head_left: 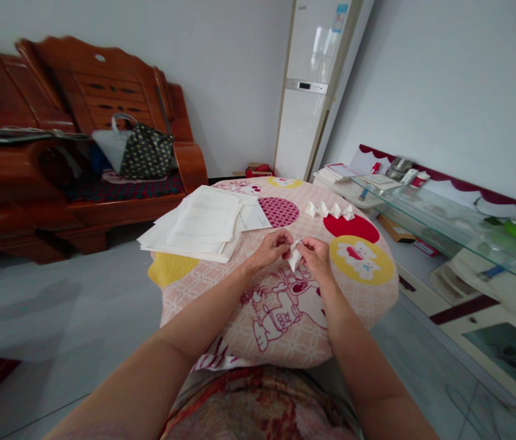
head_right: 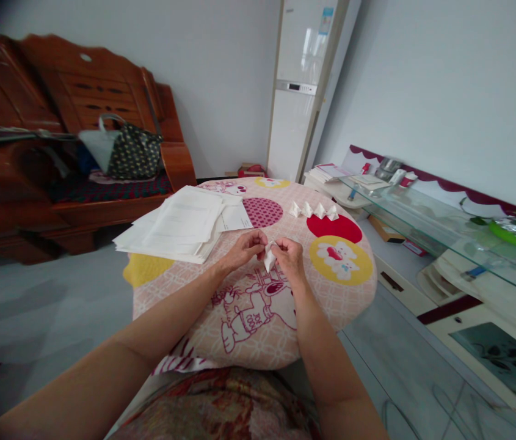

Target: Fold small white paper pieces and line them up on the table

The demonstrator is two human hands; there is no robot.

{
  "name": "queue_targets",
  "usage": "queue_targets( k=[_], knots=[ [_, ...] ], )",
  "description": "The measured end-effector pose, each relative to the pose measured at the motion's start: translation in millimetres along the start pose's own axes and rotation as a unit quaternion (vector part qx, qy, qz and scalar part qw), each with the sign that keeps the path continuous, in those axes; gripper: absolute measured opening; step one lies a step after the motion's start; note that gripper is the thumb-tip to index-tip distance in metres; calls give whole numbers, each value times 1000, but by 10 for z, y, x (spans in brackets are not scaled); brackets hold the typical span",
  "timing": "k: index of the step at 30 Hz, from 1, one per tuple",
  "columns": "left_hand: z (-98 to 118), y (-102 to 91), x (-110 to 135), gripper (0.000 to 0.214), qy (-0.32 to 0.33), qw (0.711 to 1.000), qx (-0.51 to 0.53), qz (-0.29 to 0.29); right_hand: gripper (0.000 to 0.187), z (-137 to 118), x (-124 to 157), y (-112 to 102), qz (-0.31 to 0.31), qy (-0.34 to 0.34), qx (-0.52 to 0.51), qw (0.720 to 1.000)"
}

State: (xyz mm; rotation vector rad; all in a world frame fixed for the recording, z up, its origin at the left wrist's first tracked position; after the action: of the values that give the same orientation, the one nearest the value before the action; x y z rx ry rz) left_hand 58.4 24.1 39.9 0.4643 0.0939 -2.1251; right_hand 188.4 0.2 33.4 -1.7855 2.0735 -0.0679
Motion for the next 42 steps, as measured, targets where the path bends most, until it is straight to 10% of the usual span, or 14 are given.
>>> queue_targets(
  k=[22, 31, 42],
  knots=[
    [22, 54, 24, 18, 13, 999, -26, -22, 18, 9, -4, -9, -25, 11, -22, 999],
    [-172, 27, 49, 39, -113, 991, -17, -76, 27, 23, -8, -11, -28, 39, -100, 994],
    [-206, -123, 106, 37, -154, 980, -46, -120, 23, 272, 96, 121, -213, 114, -41, 970]
  ],
)
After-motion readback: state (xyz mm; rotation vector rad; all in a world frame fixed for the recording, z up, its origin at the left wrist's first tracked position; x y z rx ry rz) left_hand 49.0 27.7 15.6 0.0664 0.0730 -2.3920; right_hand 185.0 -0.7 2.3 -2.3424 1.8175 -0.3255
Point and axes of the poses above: each hand's wrist, its own x-axis away from the middle knuckle, its own y-axis out of the palm, z = x × y, the point moved 9 cm from there along -x, towards the middle knuckle, and after that the axes turned 7 degrees about x, right-handed, at the moved point
